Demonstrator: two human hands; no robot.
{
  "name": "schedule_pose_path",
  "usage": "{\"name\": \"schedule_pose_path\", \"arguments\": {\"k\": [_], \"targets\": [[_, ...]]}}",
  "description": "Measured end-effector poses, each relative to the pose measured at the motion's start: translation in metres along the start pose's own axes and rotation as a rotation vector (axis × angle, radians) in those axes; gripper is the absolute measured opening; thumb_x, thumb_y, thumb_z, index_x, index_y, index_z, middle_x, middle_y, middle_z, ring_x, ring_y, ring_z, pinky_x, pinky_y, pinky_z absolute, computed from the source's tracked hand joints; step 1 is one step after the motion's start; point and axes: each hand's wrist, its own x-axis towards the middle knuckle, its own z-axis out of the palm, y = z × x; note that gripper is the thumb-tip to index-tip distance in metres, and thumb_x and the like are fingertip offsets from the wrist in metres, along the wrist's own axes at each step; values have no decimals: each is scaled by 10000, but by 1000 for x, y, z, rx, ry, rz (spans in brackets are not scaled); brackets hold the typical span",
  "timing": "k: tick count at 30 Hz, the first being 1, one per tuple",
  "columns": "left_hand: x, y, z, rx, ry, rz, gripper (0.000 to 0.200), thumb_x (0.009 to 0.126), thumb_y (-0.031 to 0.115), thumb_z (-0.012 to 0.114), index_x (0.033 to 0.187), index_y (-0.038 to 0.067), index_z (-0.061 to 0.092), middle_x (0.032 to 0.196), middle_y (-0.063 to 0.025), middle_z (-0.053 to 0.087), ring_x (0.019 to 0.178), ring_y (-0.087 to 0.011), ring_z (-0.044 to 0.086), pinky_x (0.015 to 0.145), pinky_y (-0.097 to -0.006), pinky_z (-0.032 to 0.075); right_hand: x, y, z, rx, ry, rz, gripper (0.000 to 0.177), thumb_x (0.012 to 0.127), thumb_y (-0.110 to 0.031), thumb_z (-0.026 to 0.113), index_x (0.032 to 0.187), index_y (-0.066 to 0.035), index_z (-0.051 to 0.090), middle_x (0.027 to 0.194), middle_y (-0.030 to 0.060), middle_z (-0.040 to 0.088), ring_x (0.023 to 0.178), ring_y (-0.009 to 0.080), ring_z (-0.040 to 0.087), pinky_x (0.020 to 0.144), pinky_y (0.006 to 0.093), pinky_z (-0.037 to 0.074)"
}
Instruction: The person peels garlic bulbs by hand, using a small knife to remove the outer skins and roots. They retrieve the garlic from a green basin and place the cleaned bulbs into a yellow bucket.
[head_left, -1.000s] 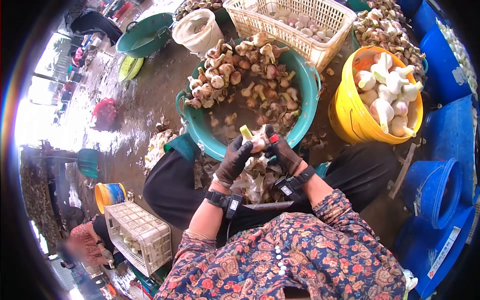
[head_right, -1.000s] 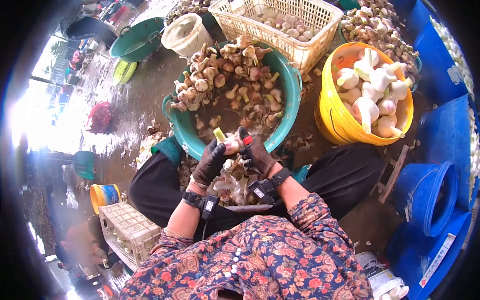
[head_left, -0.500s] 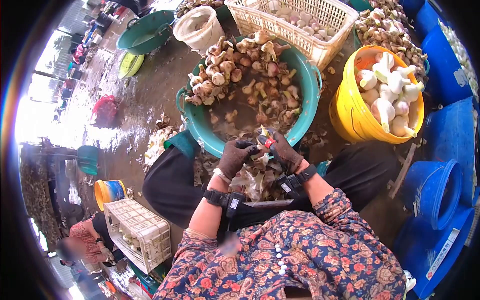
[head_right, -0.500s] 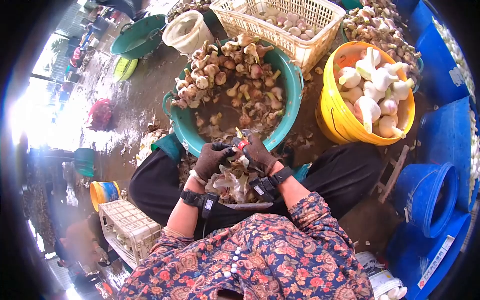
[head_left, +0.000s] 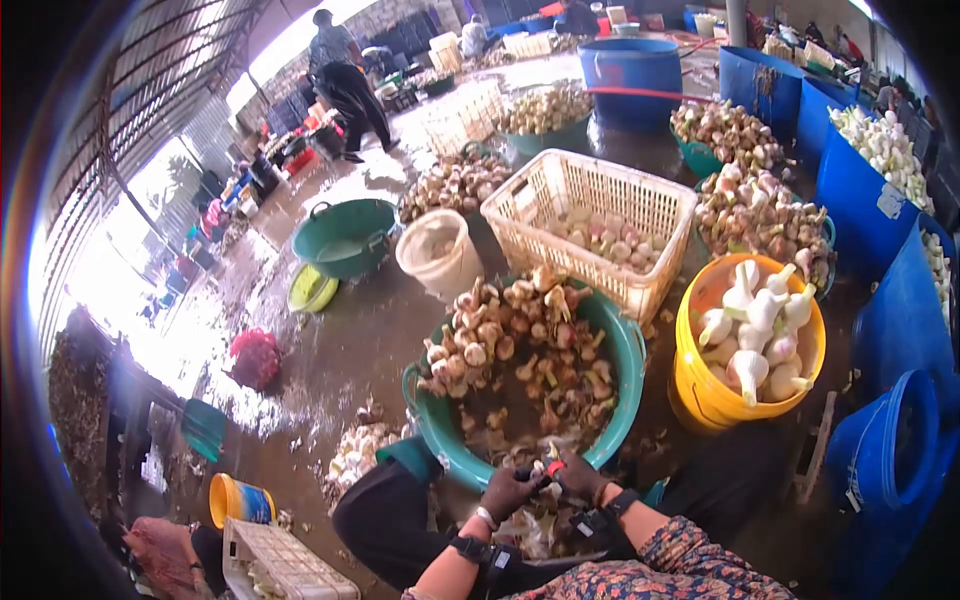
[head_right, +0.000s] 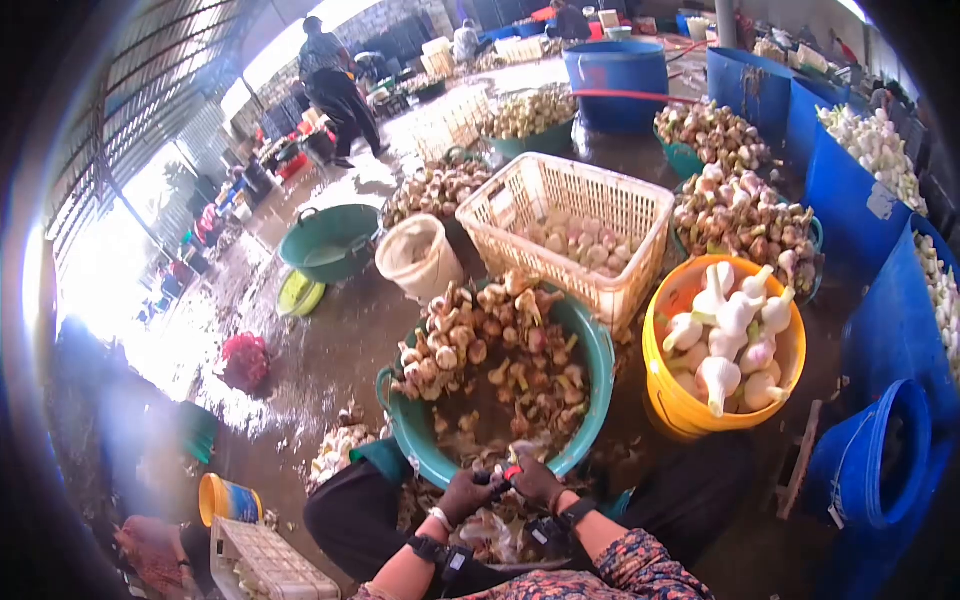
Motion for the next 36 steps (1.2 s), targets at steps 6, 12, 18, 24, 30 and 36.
{"name": "schedule_pose_path", "arguments": {"k": [6, 12, 18, 24, 30, 36], "targets": [[1, -18, 13, 74, -10, 17, 261, 821, 230, 661, 784, -29, 657, 643, 5, 625, 618, -22, 492, 549, -238, 437, -12, -35, -8, -128, -50, 55, 398, 851, -308, 540, 1062, 30, 536, 941, 269, 615, 890, 393, 601, 757, 422, 458], [0, -30, 18, -515, 117, -181, 265, 852, 275, 607, 896, 18, 650, 738, -26, 627, 601, -107, 580, 537, -252, 485, -17, -43, -4, 567, -68, 11, 343, 850, -304, 548, 1032, -14, 564, 904, 180, 611, 831, 352, 577, 740, 377, 455], [7, -16, 35, -564, 245, 44, 351, 818, 264, 693, 1016, 4, 567, 900, -60, 629, 768, -137, 612, 652, -263, 508, 13, 20, 26, 61, 237, -450, 186, 860, -187, 558, 948, -30, 601, 840, 142, 624, 758, 255, 601, 674, 313, 465], [1, -20, 29, -505, 147, 78, 374, 732, 199, 766, 992, -9, 595, 907, -65, 647, 788, -116, 604, 690, -266, 492, 5, -2, 16, 582, 98, 72, 337, 842, -311, 617, 1041, -39, 608, 1083, 138, 591, 970, 264, 573, 850, 323, 446], [1, -25, 3, 95, 113, 104, 363, 691, 261, 766, 963, 48, 656, 828, -73, 670, 747, -146, 634, 708, -286, 499, -33, -79, -11, -437, 118, -13, 380, 735, -383, 641, 914, -48, 660, 828, 224, 633, 800, 376, 613, 705, 435, 485], [-5, -28, 10, -476, 39, -15, 350, 767, 205, 712, 1024, -17, 632, 871, -74, 657, 805, -144, 610, 730, -283, 495, -13, -24, 14, -382, 334, 27, 324, 747, -312, 647, 755, 12, 647, 706, 216, 632, 658, 347, 632, 592, 414, 478]]}}
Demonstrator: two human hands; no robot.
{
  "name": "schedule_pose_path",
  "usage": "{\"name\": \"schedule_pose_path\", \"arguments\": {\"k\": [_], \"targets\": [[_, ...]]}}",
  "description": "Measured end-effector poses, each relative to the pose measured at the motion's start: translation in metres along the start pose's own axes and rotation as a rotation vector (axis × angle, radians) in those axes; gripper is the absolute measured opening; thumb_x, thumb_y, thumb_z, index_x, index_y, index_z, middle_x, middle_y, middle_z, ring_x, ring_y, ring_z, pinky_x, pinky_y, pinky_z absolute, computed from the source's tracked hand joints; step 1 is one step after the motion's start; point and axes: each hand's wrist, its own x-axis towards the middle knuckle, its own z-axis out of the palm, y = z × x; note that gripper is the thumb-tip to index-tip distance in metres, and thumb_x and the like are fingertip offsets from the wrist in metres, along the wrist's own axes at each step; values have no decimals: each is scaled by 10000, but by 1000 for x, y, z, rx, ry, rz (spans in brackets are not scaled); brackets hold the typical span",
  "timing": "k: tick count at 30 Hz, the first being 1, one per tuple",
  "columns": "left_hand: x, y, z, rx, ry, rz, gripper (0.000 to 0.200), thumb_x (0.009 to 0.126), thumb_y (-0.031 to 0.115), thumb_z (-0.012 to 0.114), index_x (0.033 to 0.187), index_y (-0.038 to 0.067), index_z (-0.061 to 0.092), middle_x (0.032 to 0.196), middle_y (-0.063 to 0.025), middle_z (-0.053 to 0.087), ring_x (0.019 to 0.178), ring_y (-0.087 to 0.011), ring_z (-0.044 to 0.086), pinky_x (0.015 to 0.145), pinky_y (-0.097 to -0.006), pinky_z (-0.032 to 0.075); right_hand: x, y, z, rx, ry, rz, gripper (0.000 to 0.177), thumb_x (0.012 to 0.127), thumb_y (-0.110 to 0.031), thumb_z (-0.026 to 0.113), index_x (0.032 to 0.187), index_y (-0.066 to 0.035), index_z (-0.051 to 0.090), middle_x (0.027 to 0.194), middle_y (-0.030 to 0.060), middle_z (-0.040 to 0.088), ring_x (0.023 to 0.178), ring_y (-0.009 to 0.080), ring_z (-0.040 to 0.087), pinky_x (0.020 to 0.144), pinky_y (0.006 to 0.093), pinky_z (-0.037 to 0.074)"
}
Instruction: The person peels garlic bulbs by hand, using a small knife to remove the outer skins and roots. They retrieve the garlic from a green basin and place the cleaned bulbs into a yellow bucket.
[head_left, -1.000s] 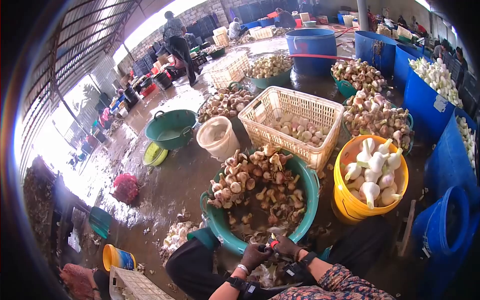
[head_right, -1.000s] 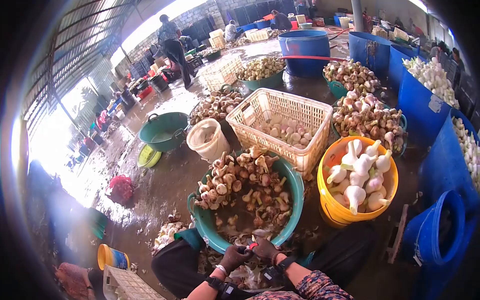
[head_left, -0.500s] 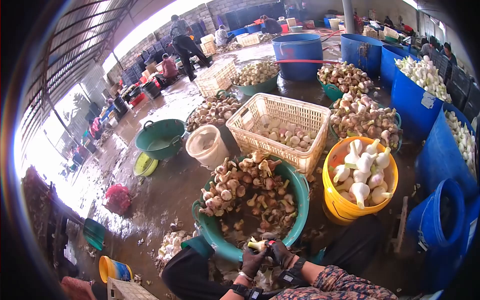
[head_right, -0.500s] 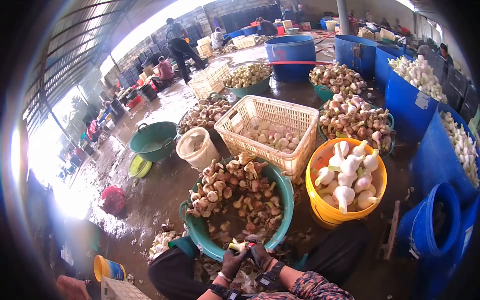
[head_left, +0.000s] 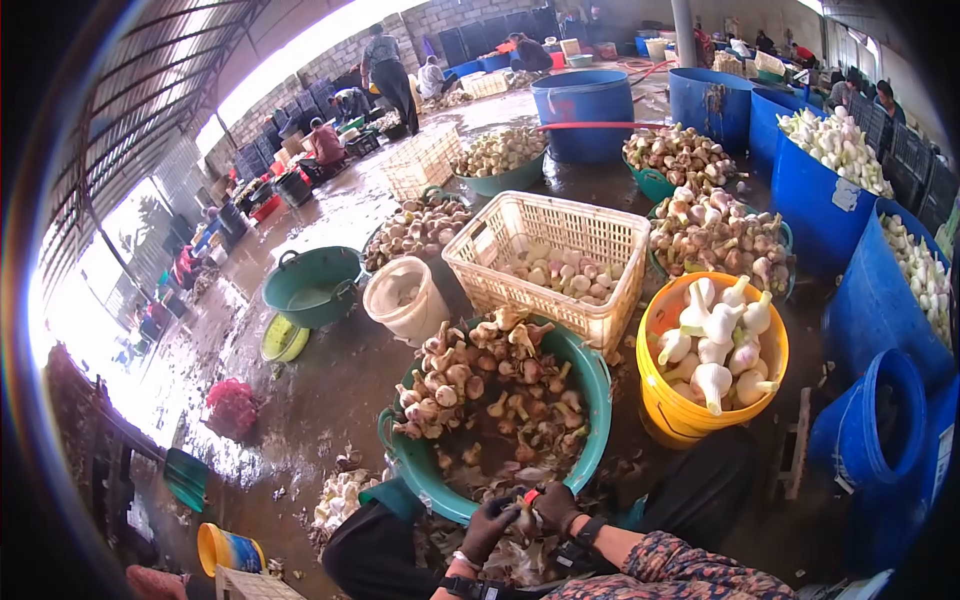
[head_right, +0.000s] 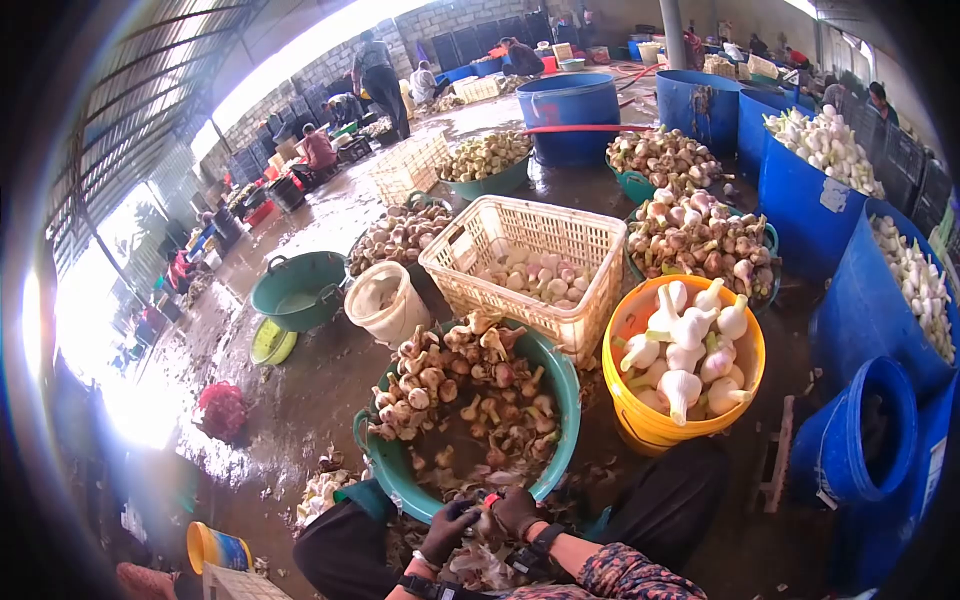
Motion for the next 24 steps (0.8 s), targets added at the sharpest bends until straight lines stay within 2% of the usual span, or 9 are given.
{"name": "schedule_pose_path", "arguments": {"k": [3, 6, 7, 11, 17, 18, 20, 21, 24], "targets": [[-7, 4, 13, 308, -18, 243, 430, 833, 235, 661, 1161, -8, 526, 1009, -82, 617, 815, -131, 597, 704, -268, 494, -5, -22, -20, 659, 67, 143, 262, 780, -252, 695, 809, 7, 666, 677, 57, 649, 625, 112, 568, 566, 328, 456], [4, -5, 5, 32, 28, 94, 416, 848, 270, 640, 1154, 9, 532, 940, -62, 607, 782, -116, 577, 647, -256, 487, 2, -17, -12, 908, -14, 91, 283, 798, -278, 694, 843, 1, 678, 702, 43, 658, 646, 94, 553, 594, 306, 455], [0, 1, 4, -186, -45, 20, 419, 866, 310, 607, 1160, 22, 528, 906, -46, 587, 758, -95, 545, 589, -242, 469, 2, -14, -6, 733, 81, -74, 324, 817, -339, 679, 877, -20, 684, 702, 43, 658, 654, 86, 539, 617, 293, 451], [2, -5, 7, -51, -65, 175, 409, 888, 343, 557, 1156, 34, 542, 976, -41, 588, 827, -136, 560, 714, -275, 462, -8, -28, -32, 428, -109, 33, 429, 826, -480, 617, 866, -59, 689, 666, 80, 643, 613, 110, 554, 605, 314, 456], [14, -36, -12, -254, -173, 16, 337, 885, 291, 542, 1095, 28, 560, 997, -82, 585, 895, -174, 573, 788, -297, 464, -3, -17, -28, 126, -172, -117, 338, 873, -360, 572, 835, -38, 665, 627, 102, 607, 556, 121, 492, 561, 338, 425], [13, -34, -16, -255, -173, 15, 337, 885, 291, 542, 1095, 28, 560, 997, -82, 585, 895, -174, 573, 788, -297, 464, -5, -18, -30, 126, -173, -116, 338, 873, -360, 572, 835, -38, 665, 627, 102, 607, 556, 121, 492, 561, 338, 425], [13, -28, -24, -698, -222, -198, 396, 844, 274, 553, 1110, -19, 530, 1028, -117, 585, 916, -212, 588, 843, -333, 477, -7, -20, -30, 764, -305, 68, 261, 870, -285, 578, 837, -33, 635, 663, 81, 602, 546, 139, 465, 529, 347, 404], [11, -28, -26, -921, -242, -309, 428, 824, 265, 558, 1118, -43, 515, 1043, -134, 585, 927, -231, 596, 870, -350, 483, -3, -11, -27, 746, -390, 31, 225, 864, -251, 599, 868, -27, 606, 713, 32, 594, 569, 136, 493, 514, 329, 406], [19, -50, -20, -723, -94, -78, 427, 827, 261, 560, 1128, -39, 512, 1056, -138, 583, 963, -240, 590, 884, -362, 483, 2, 0, -16, 710, -372, -41, 237, 863, -249, 601, 890, -13, 590, 718, -14, 567, 579, 121, 520, 509, 299, 413]]}}
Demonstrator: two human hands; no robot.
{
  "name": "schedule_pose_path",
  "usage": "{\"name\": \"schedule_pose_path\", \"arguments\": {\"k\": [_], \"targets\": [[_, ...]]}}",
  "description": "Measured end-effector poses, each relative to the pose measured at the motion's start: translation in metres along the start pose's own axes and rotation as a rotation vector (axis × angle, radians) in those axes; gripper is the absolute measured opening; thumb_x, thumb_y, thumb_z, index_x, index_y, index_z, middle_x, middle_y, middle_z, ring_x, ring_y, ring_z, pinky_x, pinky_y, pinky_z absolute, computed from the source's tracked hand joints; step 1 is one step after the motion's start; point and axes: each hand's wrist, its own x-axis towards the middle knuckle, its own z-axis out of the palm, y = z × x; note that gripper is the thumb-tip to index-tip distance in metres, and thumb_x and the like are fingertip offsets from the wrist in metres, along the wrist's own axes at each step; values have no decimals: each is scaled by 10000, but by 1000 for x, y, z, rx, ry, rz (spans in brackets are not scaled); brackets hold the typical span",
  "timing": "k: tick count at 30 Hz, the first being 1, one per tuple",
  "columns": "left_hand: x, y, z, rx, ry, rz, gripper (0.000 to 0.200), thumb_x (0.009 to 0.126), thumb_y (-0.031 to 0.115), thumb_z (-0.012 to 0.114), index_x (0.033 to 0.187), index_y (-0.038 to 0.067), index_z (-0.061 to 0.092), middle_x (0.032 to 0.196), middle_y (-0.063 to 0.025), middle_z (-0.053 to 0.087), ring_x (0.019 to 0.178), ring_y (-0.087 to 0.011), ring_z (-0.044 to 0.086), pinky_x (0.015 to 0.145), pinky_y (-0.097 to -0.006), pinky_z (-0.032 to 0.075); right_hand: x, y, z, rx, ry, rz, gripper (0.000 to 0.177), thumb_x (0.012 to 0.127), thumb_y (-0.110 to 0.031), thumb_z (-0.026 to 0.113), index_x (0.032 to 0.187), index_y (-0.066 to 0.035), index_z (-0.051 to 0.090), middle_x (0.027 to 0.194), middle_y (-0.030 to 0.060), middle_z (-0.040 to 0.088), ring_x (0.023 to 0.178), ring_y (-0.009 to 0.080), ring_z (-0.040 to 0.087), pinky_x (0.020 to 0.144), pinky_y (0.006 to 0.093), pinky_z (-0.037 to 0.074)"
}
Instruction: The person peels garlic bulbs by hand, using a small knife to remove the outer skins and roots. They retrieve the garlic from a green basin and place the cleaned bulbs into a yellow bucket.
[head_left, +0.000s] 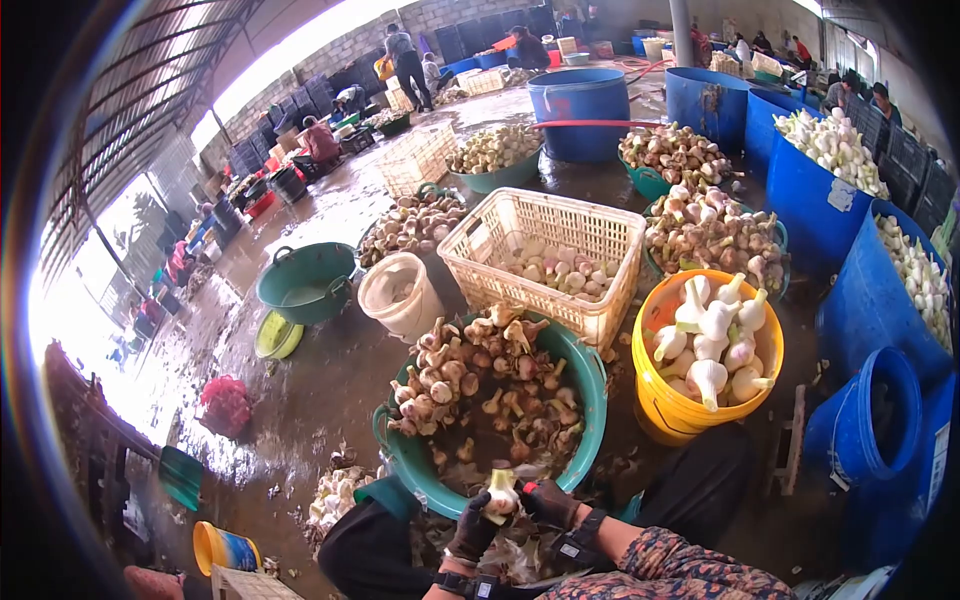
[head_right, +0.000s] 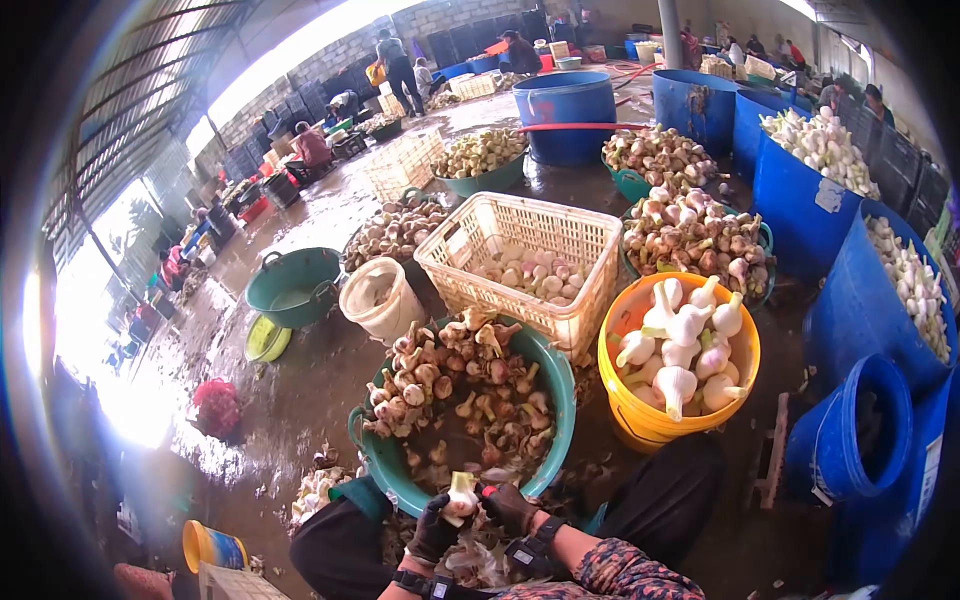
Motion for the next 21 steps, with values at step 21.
{"name": "schedule_pose_path", "arguments": {"k": [21], "targets": [[-19, 30, 59, 981, 112, 138, 311, 811, 185, 689, 1064, 12, 637, 903, -112, 690, 733, -198, 656, 646, -312, 511, 2, 8, 0, -433, 0, 207, 474, 789, -325, 577, 1074, 53, 565, 935, 211, 640, 848, 284, 616, 745, 369, 468]]}}
